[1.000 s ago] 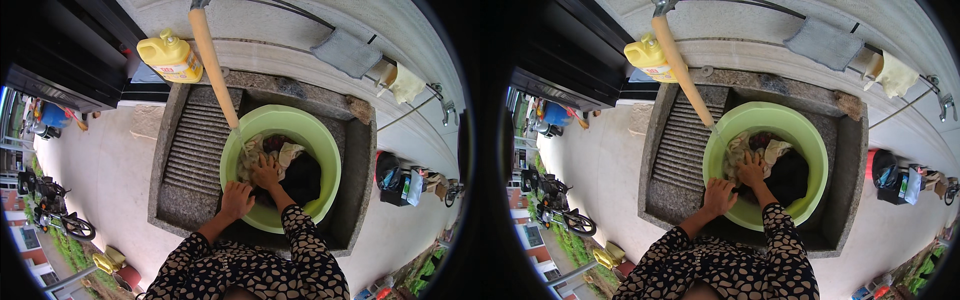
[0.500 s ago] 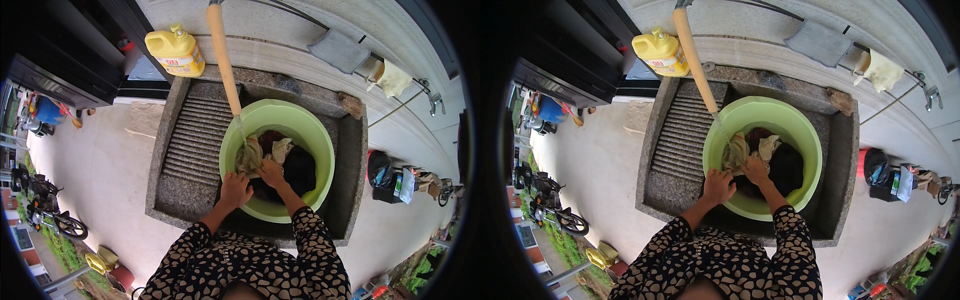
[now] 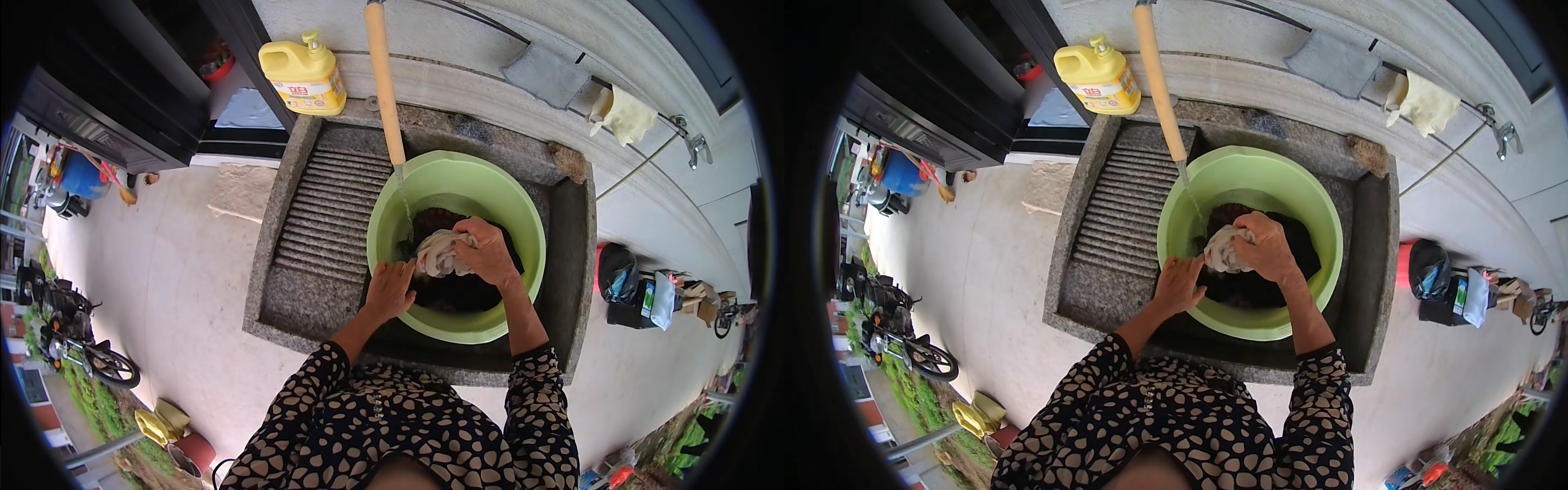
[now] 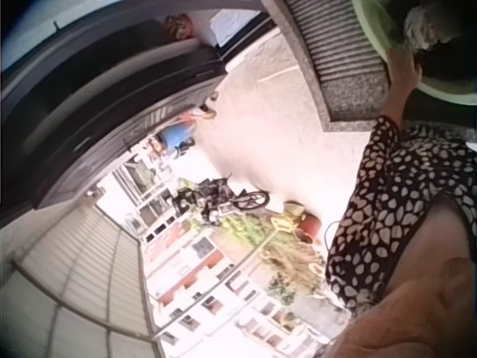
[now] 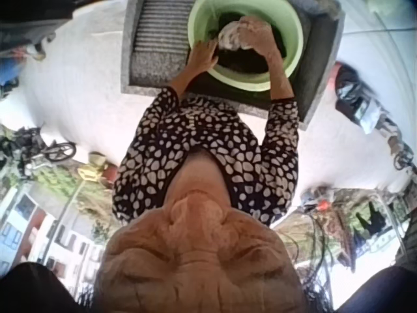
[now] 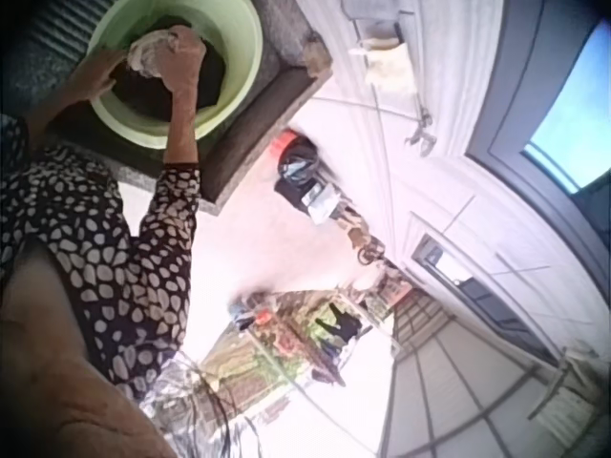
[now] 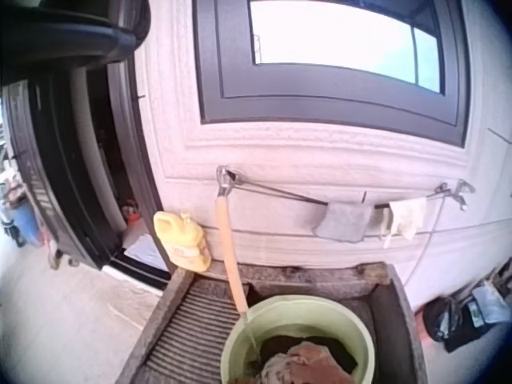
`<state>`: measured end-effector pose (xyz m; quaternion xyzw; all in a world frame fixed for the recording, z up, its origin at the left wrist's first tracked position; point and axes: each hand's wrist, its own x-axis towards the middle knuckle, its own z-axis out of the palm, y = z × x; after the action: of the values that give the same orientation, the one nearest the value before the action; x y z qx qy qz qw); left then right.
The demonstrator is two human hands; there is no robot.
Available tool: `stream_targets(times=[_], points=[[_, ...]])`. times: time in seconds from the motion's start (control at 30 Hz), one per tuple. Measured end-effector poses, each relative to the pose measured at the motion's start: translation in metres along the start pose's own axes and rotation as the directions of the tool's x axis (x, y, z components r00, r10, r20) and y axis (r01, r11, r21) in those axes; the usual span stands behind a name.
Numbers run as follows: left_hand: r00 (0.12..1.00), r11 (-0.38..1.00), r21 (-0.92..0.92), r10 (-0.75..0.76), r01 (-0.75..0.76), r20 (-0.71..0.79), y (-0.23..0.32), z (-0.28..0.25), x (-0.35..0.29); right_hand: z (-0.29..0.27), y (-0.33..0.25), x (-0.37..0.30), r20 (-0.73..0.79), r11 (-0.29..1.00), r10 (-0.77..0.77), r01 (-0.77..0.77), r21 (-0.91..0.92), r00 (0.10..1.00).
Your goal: The person washes clothes by hand at an outdoor stone washbasin. They fill a green basin with water, soak and scrub a light-colored cloth on the washboard, then transfer dark garments to a red basin for rinsing. The person scrubs the cloth again with a brush and rinses it under the tap.
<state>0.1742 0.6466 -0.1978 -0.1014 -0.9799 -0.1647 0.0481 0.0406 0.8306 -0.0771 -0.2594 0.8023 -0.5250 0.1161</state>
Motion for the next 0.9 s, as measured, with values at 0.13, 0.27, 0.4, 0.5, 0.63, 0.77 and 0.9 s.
stream_targets(times=[0.13, 0.27, 0.4, 0.5, 0.63, 0.77, 0.9], points=[[0.998, 1.000, -0.008, -0.010, 0.010, 0.058, -0.001, 0.005, 0.001, -0.011, -0.005, 0.006, -0.057, 0.978, 0.023, -0.010, 0.209, 0.998], [0.966, 0.997, 0.023, -0.072, 0.069, 0.250, 0.001, 0.011, 0.006, 0.026, 0.094, 0.001, -0.160, 0.988, 0.071, -0.047, 0.146, 0.985], [0.972, 0.997, -0.007, -0.068, 0.071, 0.226, -0.001, 0.020, 0.002, 0.090, 0.179, -0.018, -0.217, 0.901, 0.132, -0.208, -0.381, 0.967], [0.978, 0.996, -0.006, -0.084, 0.087, 0.189, 0.006, -0.003, 0.008, 0.117, 0.175, -0.021, -0.144, 0.738, 0.062, -0.142, -0.659, 0.988], [0.957, 0.994, 0.005, -0.108, 0.111, 0.267, 0.007, -0.009, 0.009, 0.113, 0.179, 0.000, 0.080, 0.686, 0.191, -0.075, -0.723, 0.978], [0.967, 0.996, -0.011, -0.084, 0.089, 0.241, 0.010, -0.010, 0.013, 0.074, 0.198, 0.016, -0.130, 0.855, 0.469, -0.486, -0.182, 0.874], [0.982, 0.997, 0.011, -0.074, 0.073, 0.171, 0.005, 0.005, 0.005, 0.042, 0.156, -0.016, -0.061, 0.973, 0.130, -0.139, -0.186, 0.990]])
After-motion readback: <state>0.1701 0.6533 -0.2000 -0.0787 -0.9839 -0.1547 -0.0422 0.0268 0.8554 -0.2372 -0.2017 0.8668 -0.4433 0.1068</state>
